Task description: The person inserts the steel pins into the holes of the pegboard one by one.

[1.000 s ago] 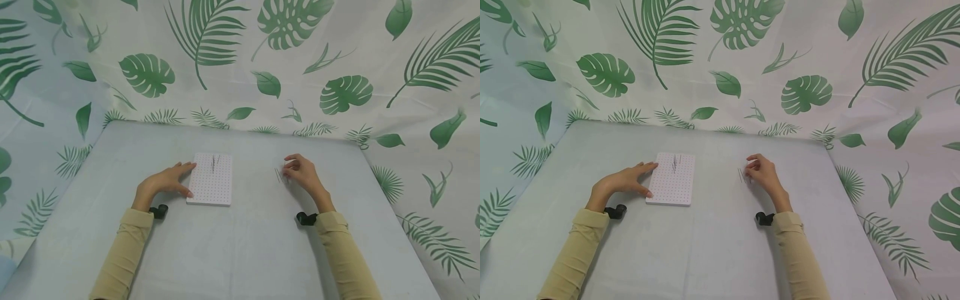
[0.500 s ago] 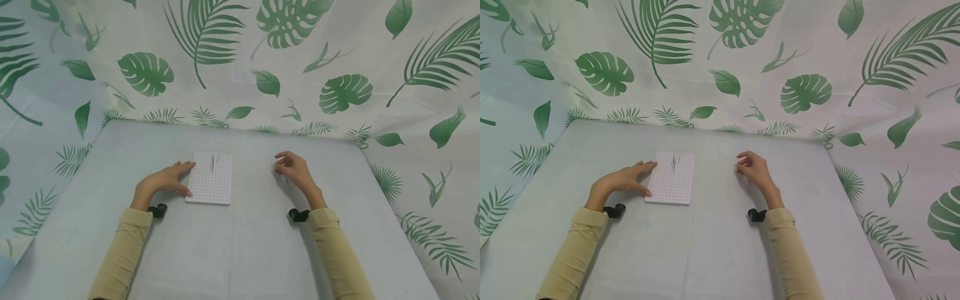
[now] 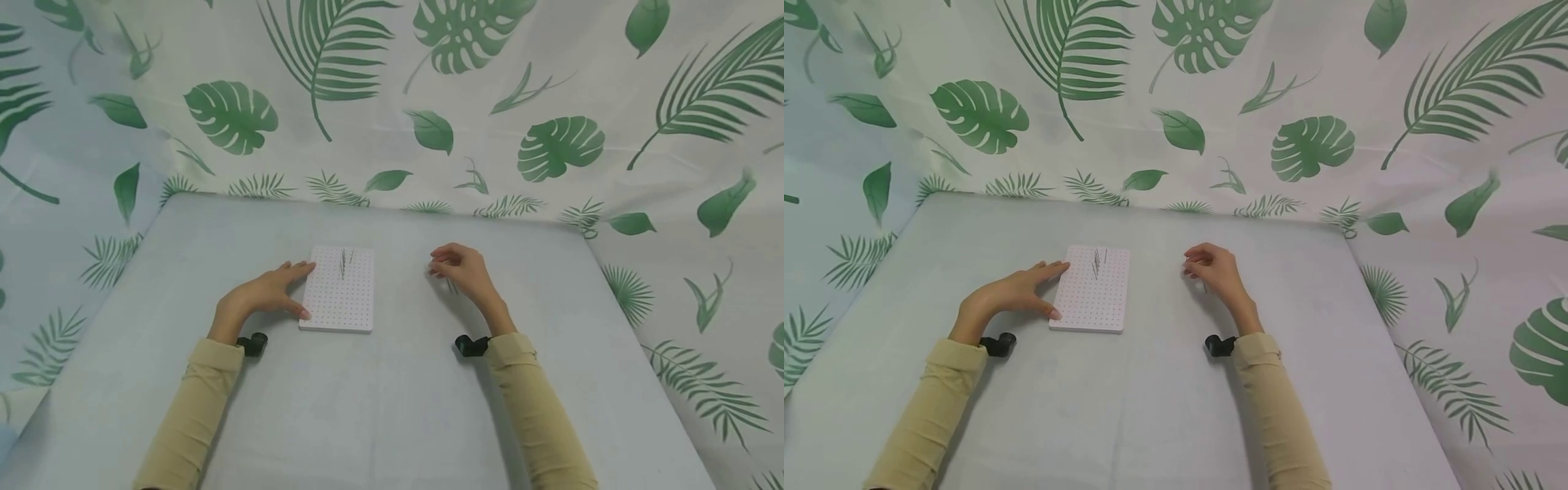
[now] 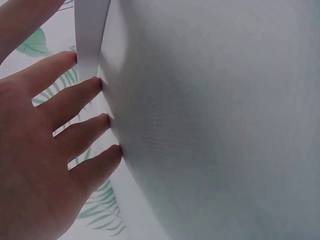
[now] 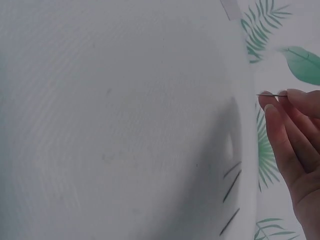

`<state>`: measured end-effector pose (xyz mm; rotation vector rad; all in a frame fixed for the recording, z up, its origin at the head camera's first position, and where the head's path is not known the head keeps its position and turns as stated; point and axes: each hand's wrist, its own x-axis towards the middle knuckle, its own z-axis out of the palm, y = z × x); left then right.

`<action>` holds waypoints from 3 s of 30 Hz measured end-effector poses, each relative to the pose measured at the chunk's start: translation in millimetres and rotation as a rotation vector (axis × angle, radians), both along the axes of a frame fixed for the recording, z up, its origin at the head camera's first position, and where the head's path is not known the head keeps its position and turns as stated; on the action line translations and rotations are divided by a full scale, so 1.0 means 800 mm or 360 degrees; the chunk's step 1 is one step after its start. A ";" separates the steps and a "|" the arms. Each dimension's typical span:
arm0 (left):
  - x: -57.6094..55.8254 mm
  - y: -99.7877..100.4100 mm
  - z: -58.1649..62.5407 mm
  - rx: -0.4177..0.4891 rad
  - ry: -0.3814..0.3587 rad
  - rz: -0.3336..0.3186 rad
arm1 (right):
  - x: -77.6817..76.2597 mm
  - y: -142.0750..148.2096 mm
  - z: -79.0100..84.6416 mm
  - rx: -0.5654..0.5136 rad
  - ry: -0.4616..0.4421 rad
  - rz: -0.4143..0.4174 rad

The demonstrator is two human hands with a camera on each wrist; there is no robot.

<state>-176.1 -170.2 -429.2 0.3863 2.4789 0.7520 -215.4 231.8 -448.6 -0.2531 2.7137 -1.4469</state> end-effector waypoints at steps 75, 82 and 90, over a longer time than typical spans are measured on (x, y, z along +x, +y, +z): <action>-0.006 -0.001 0.001 -0.0014 -0.0081 0.0018 | -0.025 -0.169 -0.021 -0.0451 0.0023 0.0195; -0.006 0.000 0.000 -0.0021 -0.0075 0.0031 | -0.024 -0.173 -0.019 -0.0444 0.0036 0.0199; -0.005 0.001 0.001 -0.0014 -0.0070 0.0020 | -0.022 -0.175 -0.021 -0.0263 0.0068 0.0211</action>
